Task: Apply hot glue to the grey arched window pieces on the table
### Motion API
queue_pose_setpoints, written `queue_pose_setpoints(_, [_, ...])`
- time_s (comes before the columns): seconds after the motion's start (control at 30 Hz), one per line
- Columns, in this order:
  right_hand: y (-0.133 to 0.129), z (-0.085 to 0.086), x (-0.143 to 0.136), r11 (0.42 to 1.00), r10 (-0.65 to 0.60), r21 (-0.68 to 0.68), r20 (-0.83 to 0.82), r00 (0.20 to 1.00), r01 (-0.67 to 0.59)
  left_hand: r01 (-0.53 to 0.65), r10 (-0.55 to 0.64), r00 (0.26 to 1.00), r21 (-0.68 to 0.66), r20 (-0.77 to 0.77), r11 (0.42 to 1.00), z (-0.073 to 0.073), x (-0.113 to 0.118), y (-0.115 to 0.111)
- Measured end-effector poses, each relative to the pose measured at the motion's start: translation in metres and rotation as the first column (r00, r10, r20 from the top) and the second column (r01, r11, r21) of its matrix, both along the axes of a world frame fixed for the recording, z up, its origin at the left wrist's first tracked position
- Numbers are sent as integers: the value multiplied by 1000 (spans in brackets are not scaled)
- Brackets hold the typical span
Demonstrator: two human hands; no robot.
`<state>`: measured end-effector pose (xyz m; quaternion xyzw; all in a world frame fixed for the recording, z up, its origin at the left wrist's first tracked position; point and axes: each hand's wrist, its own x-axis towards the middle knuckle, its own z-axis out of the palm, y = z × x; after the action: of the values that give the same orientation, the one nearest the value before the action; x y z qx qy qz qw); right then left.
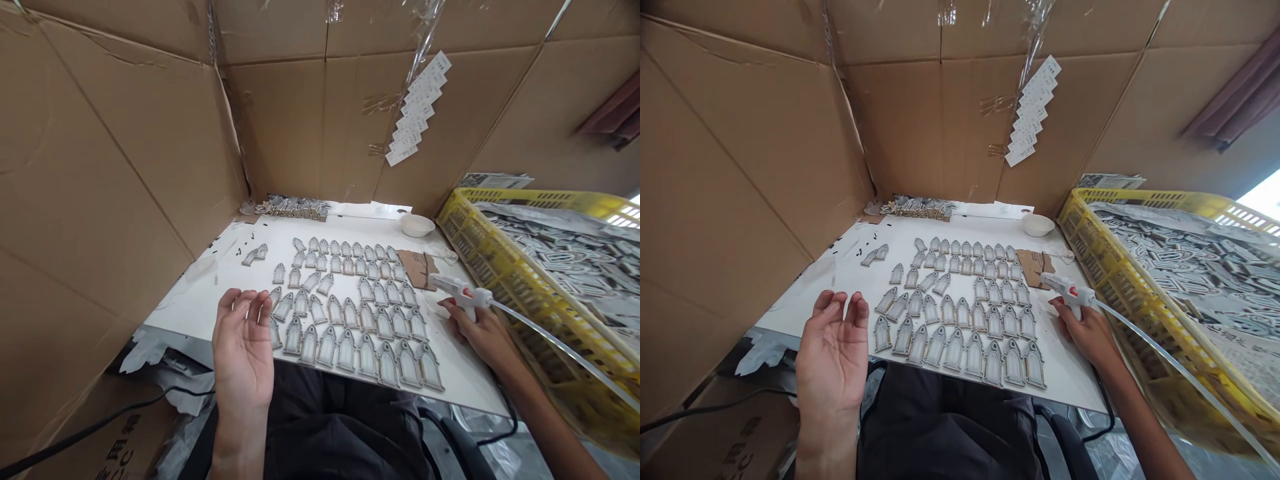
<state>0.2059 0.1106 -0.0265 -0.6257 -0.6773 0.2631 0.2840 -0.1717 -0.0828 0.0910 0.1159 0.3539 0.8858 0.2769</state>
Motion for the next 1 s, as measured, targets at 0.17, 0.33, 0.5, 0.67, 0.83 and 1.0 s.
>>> queue_pose_setpoints(0.17, [0,-2,1,1000,7,7,-12,1000,-7,20,-21,999,-13,-26,1000,-2,0,1])
queue_pose_setpoints(0.33, [1,-4,1,1000,4,24,-22,1000,-3,-39,36,985,-13,-170,999,-8,-1,2])
queue_pose_setpoints(0.5, [1,-4,1,1000,9,17,-24,1000,-9,-45,35,972,-39,-230,998,-6,1,1])
queue_pose_setpoints(0.67, [1,-4,1,1000,4,7,-14,1000,-4,-14,11,982,-15,-188,1000,-8,-1,3])
queue_pose_setpoints(0.83, [0,-1,0,1000,2,-16,-6,1000,-2,-22,18,983,-19,-183,1000,-10,-2,2])
queue_pose_setpoints(1.0, [0,-1,0,1000,3,-31,-2,1000,-3,-2,8,990,43,-137,999,-7,-2,-2])
